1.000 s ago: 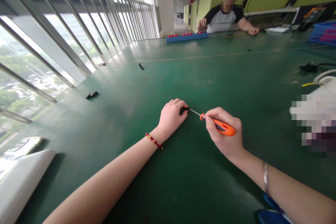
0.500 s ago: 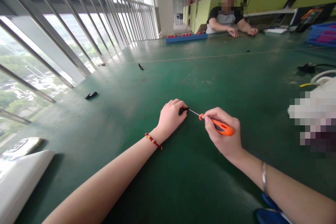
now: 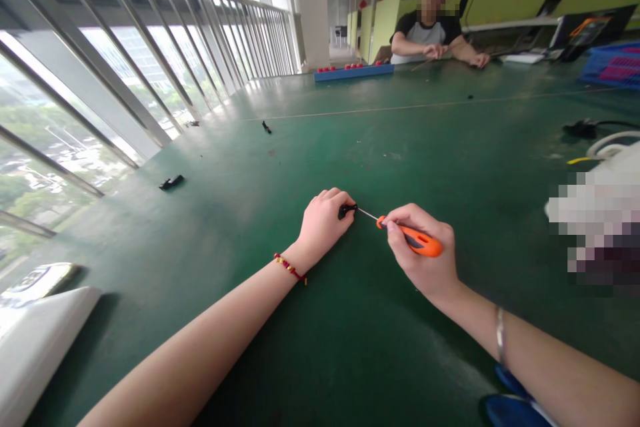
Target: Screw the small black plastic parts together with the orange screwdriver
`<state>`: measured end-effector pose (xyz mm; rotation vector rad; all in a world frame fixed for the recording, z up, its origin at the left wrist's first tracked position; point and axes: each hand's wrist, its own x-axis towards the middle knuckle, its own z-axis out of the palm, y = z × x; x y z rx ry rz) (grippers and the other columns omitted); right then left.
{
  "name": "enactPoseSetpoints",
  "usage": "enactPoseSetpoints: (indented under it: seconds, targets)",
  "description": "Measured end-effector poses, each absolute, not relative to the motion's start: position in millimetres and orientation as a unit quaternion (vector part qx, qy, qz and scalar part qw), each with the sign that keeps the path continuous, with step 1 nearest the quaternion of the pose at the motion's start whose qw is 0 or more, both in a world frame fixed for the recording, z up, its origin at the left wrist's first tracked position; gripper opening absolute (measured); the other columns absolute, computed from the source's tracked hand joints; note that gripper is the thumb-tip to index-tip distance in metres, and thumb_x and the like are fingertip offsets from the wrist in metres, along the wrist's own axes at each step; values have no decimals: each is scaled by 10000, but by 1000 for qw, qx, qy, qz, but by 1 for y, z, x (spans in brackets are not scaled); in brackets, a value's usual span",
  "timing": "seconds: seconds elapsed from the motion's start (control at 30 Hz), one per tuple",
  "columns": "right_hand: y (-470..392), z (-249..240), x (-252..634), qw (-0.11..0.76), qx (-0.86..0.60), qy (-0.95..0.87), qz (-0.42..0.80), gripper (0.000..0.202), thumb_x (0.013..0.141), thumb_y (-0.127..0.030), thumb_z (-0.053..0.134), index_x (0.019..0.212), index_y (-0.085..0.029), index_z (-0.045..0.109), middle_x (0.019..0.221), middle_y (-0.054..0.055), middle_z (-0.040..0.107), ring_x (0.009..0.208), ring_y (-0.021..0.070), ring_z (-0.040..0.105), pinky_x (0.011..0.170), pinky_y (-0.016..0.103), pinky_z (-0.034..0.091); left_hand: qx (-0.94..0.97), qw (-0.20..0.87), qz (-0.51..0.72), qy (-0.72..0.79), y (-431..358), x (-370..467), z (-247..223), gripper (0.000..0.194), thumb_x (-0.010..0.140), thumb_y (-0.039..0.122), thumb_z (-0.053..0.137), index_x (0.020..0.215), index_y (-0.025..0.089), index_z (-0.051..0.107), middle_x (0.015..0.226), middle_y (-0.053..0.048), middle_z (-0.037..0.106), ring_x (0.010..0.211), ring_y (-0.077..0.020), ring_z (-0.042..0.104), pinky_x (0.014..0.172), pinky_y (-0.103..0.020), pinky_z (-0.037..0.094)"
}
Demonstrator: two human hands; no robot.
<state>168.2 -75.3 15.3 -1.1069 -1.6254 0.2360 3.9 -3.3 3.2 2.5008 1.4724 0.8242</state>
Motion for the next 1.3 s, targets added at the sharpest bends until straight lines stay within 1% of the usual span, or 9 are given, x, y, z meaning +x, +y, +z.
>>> enactPoseSetpoints:
  seconds: [0.23, 0.33, 0.57, 0.67, 0.8, 0.97, 1.07, 1.23, 1.3]
  targets:
    - [-76, 15, 167, 547, -461, -690, 112, 86, 795, -185, 534, 715, -206, 560, 592, -30, 591, 494, 106, 519, 509, 238, 409, 828, 65, 274, 485, -3, 4, 2, 101, 793, 175, 560, 853, 204, 636, 921, -24, 661, 886, -186, 597, 799, -316, 490]
    - [-76, 14, 166, 552, -467, -676, 142, 24, 795, -197, 553, 813, -213, 555, 559, -55, 542, 456, 99, 489, 478, 233, 396, 827, 69, 272, 486, -2, 3, 2, 101, 793, 179, 560, 853, 205, 637, 924, -25, 662, 886, -185, 598, 803, -317, 492]
    - [-72, 12, 165, 601, -457, -645, 114, 361, 726, -201, 619, 1061, -219, 485, 775, -17, 518, 679, 141, 549, 654, 290, 489, 824, 74, 275, 489, -3, 3, 3, 109, 784, 170, 562, 853, 205, 639, 930, -25, 664, 881, -184, 599, 792, -311, 498]
    - [-73, 11, 166, 569, -485, -653, 118, 245, 749, -233, 615, 978, -218, 528, 662, -41, 490, 592, 131, 502, 609, 284, 459, 827, 76, 278, 483, -3, 3, 3, 119, 786, 171, 555, 860, 201, 643, 935, -26, 664, 887, -186, 599, 800, -314, 498]
    - [-75, 12, 165, 542, -486, -671, 142, 29, 801, -245, 580, 800, -224, 560, 605, -27, 572, 543, 131, 526, 564, 275, 443, 827, 86, 281, 479, -2, 2, 2, 166, 774, 144, 542, 880, 203, 656, 950, -28, 663, 894, -184, 603, 815, -312, 502]
    - [-71, 12, 164, 617, -458, -632, 94, 338, 729, -181, 625, 1043, -218, 507, 842, 20, 555, 725, 162, 586, 648, 301, 500, 820, 104, 287, 483, -1, 3, 3, 183, 760, 128, 545, 875, 202, 666, 939, -25, 664, 889, -183, 605, 813, -308, 507]
    - [-70, 11, 165, 614, -464, -628, 117, 444, 722, -197, 636, 1126, -209, 452, 803, -3, 509, 676, 151, 545, 629, 305, 492, 820, 116, 295, 477, -1, 2, 4, 191, 756, 121, 544, 879, 193, 672, 932, -27, 664, 887, -182, 605, 817, -306, 506]
    - [-74, 11, 166, 540, -499, -665, 131, 70, 794, -262, 592, 839, -218, 560, 554, -46, 494, 536, 128, 483, 574, 282, 437, 815, 130, 305, 476, 1, 2, 3, 191, 758, 123, 556, 883, 189, 685, 918, -27, 668, 868, -177, 611, 812, -303, 506]
    - [-74, 11, 166, 548, -493, -665, 118, 74, 791, -248, 591, 855, -220, 566, 577, -39, 518, 555, 134, 504, 592, 290, 449, 812, 137, 309, 475, 1, 2, 2, 190, 760, 120, 561, 885, 185, 688, 913, -28, 670, 862, -175, 613, 809, -302, 507]
